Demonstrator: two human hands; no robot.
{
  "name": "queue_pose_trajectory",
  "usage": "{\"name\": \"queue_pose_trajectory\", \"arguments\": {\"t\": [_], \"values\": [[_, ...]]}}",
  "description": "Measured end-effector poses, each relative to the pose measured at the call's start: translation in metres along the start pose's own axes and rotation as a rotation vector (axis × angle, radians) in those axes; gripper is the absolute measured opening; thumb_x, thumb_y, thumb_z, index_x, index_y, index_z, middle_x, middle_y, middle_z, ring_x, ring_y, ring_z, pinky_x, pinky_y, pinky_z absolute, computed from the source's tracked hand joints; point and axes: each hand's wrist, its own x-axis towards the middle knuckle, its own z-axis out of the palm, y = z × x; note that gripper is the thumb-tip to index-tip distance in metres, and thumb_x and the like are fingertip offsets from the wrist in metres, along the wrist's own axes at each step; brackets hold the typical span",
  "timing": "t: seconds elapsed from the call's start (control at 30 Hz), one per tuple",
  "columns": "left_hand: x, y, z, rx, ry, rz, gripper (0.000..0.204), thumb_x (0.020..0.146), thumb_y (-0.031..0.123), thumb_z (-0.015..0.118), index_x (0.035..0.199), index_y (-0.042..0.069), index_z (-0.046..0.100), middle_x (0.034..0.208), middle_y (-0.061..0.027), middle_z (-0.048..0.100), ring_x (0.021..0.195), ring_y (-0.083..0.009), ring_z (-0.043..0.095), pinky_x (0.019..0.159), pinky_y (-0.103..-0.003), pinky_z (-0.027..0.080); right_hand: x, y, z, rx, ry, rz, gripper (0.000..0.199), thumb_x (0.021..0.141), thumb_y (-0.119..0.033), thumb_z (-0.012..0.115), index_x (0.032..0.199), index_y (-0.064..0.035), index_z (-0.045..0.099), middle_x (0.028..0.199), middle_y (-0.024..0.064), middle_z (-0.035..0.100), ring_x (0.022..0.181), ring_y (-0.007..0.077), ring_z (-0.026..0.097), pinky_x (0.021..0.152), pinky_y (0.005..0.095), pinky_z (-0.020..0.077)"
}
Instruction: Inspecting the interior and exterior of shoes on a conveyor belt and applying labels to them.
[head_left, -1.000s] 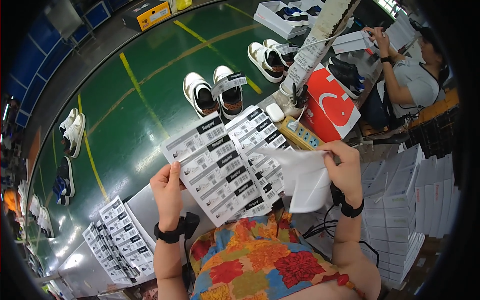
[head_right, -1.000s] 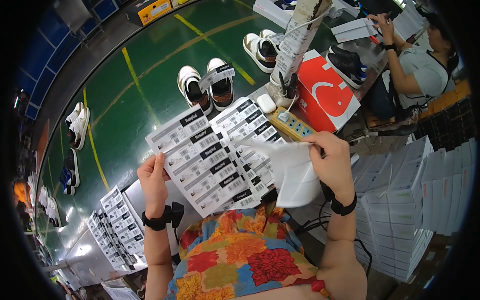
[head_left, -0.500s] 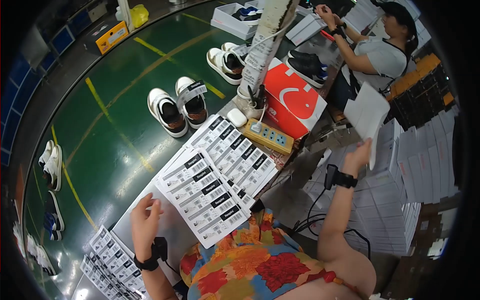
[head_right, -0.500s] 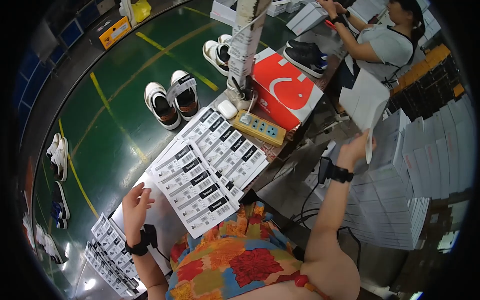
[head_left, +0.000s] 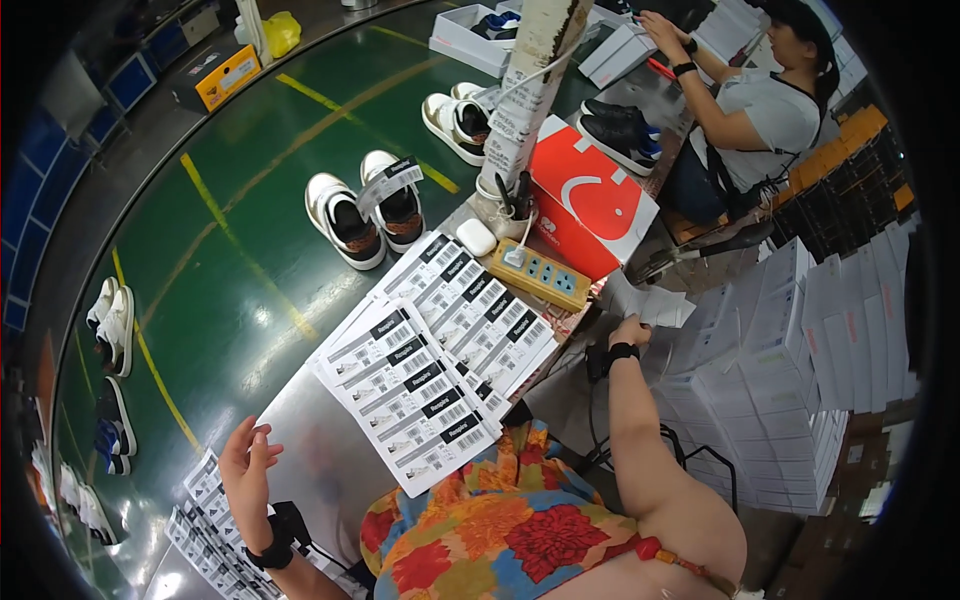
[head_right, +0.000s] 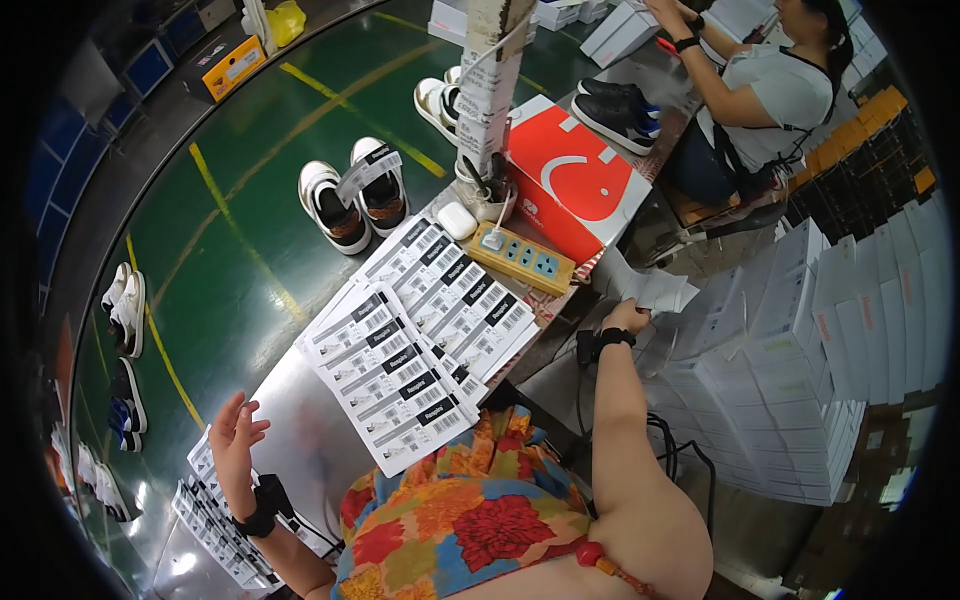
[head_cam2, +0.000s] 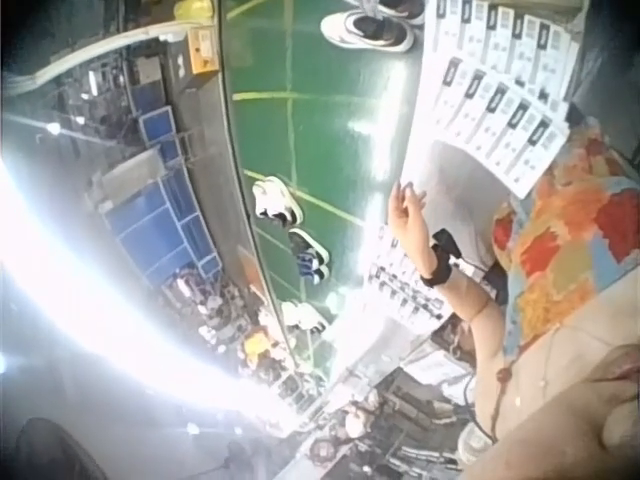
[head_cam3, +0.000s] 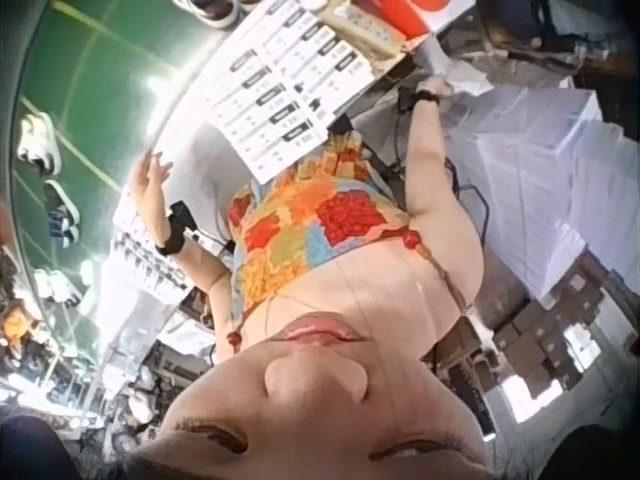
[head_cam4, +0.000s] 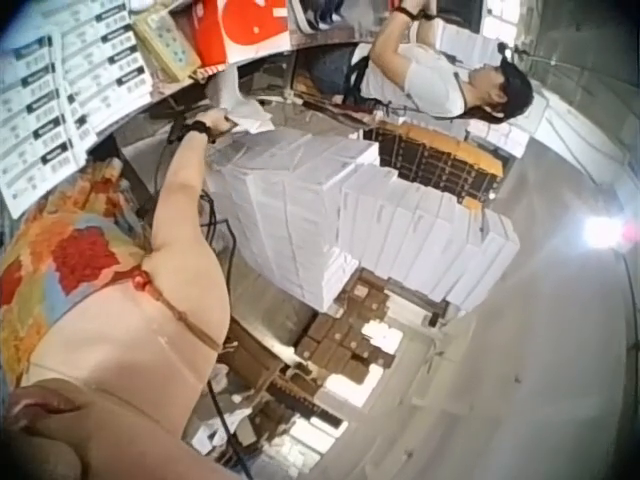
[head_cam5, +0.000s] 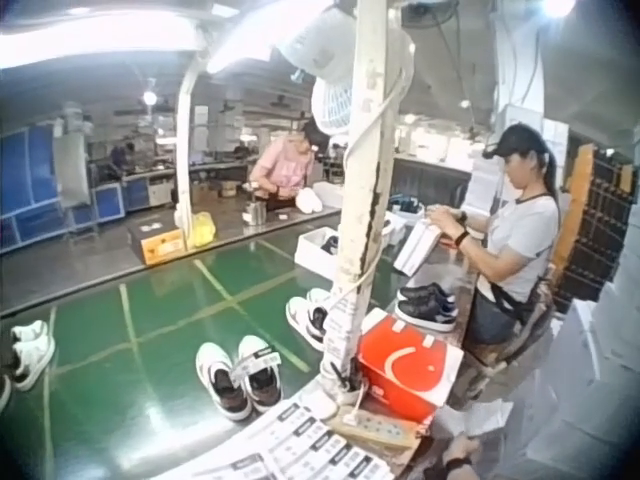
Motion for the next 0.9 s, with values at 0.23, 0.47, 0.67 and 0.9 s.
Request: {"name": "queue_pose_trajectory", "arguments": {"t": [0.23,0.47,0.67,0.9], "values": [[-0.007,0.005,-0.013,-0.058,0.049,0.015,0.039,0.095,0.016,0.056,0.127,-0.005,0.051,0.111,-0.0168,0.064,0.083,-0.0182,0.068,0.070,-0.025,0.051,-0.026,0.009,0.015,-0.384,-0.315,-0.668,0.015,0.081,-0.012,0.065,0.091,-0.0014,0.061,0.076,0.0130,0.065,0.071,0.0262,0.063,0.069,0.0370,0.0496],[0.000,0.005,-0.032,0.041,0.029,0.076,0.044,0.091,0.017,0.062,0.127,-0.004,0.051,0.113,-0.0156,0.064,0.083,-0.0179,0.067,0.070,-0.026,0.052,-0.011,0.059,0.042,-0.150,-1.448,-0.529,0.028,0.087,-0.015,0.064,0.109,0.0020,0.060,0.102,0.0076,0.068,0.091,0.0197,0.064,0.080,0.0354,0.0512],[0.044,-0.017,-0.082,0.310,0.166,0.058,0.057,0.084,0.026,0.069,0.128,-0.005,0.049,0.118,-0.0213,0.061,0.084,-0.0231,0.067,0.073,-0.033,0.053,0.026,0.005,0.045,-0.242,-0.618,-0.546,0.029,0.085,-0.006,0.062,0.111,0.0068,0.058,0.108,0.0216,0.064,0.092,0.0297,0.063,0.086,0.0361,0.0490],[0.165,-0.084,-0.167,0.900,0.512,0.080,0.085,0.073,0.021,0.073,0.138,-0.002,0.023,0.122,-0.0332,0.042,0.103,-0.0494,0.055,0.087,-0.051,0.049,-0.075,-0.154,-0.001,0.120,-0.374,-0.980,0.023,0.092,-0.004,0.056,0.112,0.0049,0.053,0.112,0.0160,0.061,0.103,0.0236,0.060,0.092,0.0331,0.0463]]}}
